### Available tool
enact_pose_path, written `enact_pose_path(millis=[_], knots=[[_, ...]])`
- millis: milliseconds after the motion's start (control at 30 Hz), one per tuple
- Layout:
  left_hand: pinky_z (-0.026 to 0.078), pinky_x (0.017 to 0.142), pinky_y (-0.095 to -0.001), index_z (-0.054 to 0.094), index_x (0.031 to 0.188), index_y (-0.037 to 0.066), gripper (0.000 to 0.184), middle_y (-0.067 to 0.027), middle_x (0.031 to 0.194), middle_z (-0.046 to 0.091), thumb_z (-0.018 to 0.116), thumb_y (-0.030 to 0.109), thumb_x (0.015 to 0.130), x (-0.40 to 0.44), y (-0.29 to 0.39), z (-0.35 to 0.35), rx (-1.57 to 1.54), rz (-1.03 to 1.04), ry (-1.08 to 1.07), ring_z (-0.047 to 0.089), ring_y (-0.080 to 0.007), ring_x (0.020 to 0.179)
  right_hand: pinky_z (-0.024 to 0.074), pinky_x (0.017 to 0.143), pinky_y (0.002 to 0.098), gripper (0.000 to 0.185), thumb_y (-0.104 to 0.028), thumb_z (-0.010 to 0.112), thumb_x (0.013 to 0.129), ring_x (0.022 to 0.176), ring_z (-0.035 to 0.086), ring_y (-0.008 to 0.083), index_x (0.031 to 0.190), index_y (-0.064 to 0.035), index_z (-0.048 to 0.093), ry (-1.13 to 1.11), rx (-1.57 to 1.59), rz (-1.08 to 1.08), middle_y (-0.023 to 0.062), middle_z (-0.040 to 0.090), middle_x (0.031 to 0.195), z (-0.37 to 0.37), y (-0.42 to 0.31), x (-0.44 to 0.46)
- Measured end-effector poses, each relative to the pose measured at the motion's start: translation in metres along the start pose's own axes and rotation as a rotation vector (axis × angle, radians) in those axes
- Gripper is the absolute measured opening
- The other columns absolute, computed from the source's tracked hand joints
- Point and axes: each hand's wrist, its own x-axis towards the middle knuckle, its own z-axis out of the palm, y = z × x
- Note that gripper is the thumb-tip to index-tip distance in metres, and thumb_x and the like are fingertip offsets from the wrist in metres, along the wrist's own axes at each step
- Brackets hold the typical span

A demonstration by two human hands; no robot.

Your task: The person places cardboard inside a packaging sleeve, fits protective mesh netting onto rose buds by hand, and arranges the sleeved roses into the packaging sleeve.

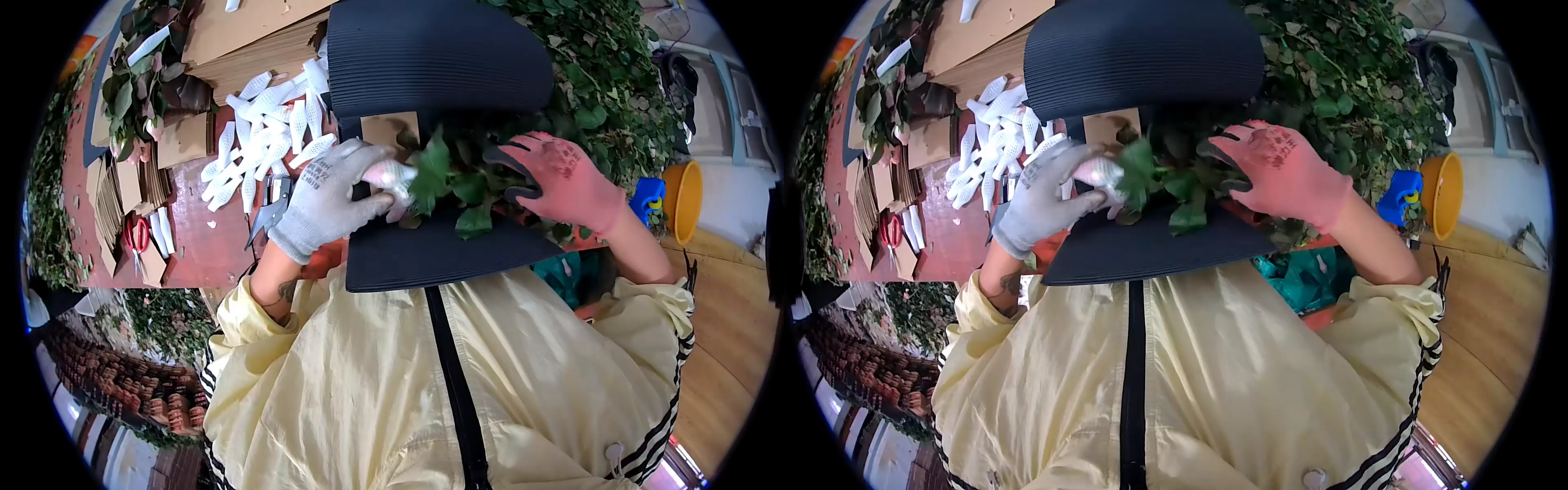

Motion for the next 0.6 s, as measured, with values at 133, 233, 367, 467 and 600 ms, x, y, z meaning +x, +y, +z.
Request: enact_pose_path(millis=[133, 233, 367, 467, 600], knots=[[0.045, 0.085, -0.0355, 0.062, 0.107, 0.002, 0.045, -0.0118, 0.099, 0.062, 0.075, 0.009, 0.065, -0.006, 0.010, 0.002, -0.283, -0.013, -0.077, 0.060, -0.0259, 0.092, 0.0419, 0.096, 0.0372, 0.052, -0.028, 0.067, 0.075, 0.109, 0.054, 0.0252, 0.123, -0.0109, 0.051, 0.246, 0.173, -0.068, 0.0071, 0.056, 0.117, 0.015, -0.007, 0.009], [0.046, 0.085, -0.0356, 0.064, 0.104, 0.002, 0.042, -0.0118, 0.099, 0.063, 0.076, 0.006, 0.064, -0.007, 0.013, -0.001, -0.340, 0.052, -0.209, 0.060, -0.0262, 0.092, 0.0419, 0.095, 0.0367, 0.048, -0.026, 0.063, 0.077, 0.107, 0.055, 0.0250, 0.121, -0.0109, 0.051, 0.339, 0.294, -0.153, 0.0084, 0.057, 0.115, 0.026, -0.014, 0.047], [0.047, 0.084, -0.0359, 0.064, 0.102, 0.001, 0.037, -0.0133, 0.096, 0.065, 0.074, 0.005, 0.066, -0.014, 0.016, 0.001, -0.261, 0.058, -0.221, 0.062, -0.0272, 0.089, 0.0433, 0.092, 0.0357, 0.051, -0.021, 0.060, 0.075, 0.102, 0.058, 0.0273, 0.121, -0.0020, 0.049, 0.102, 0.168, -0.281, 0.0154, 0.058, 0.110, 0.043, -0.023, 0.074], [0.048, 0.082, -0.0365, 0.065, 0.100, 0.000, 0.034, -0.0137, 0.096, 0.065, 0.073, 0.005, 0.068, -0.017, 0.030, -0.003, -0.175, 0.075, -0.196, 0.062, -0.0289, 0.090, 0.0470, 0.084, 0.0377, 0.056, -0.021, 0.059, 0.072, 0.093, 0.061, 0.0290, 0.122, 0.0012, 0.047, -0.269, 0.062, -0.295, 0.0152, 0.063, 0.095, 0.038, -0.028, 0.087], [0.048, 0.080, -0.0363, 0.065, 0.098, 0.002, 0.031, -0.0122, 0.097, 0.064, 0.073, 0.003, 0.067, -0.019, 0.040, -0.005, -0.150, 0.111, -0.103, 0.062, -0.0290, 0.091, 0.0470, 0.085, 0.0374, 0.057, -0.029, 0.065, 0.076, 0.097, 0.061, 0.0270, 0.125, -0.0056, 0.048, -0.061, 0.135, -0.141, 0.0109, 0.062, 0.099, 0.021, -0.023, 0.073]])
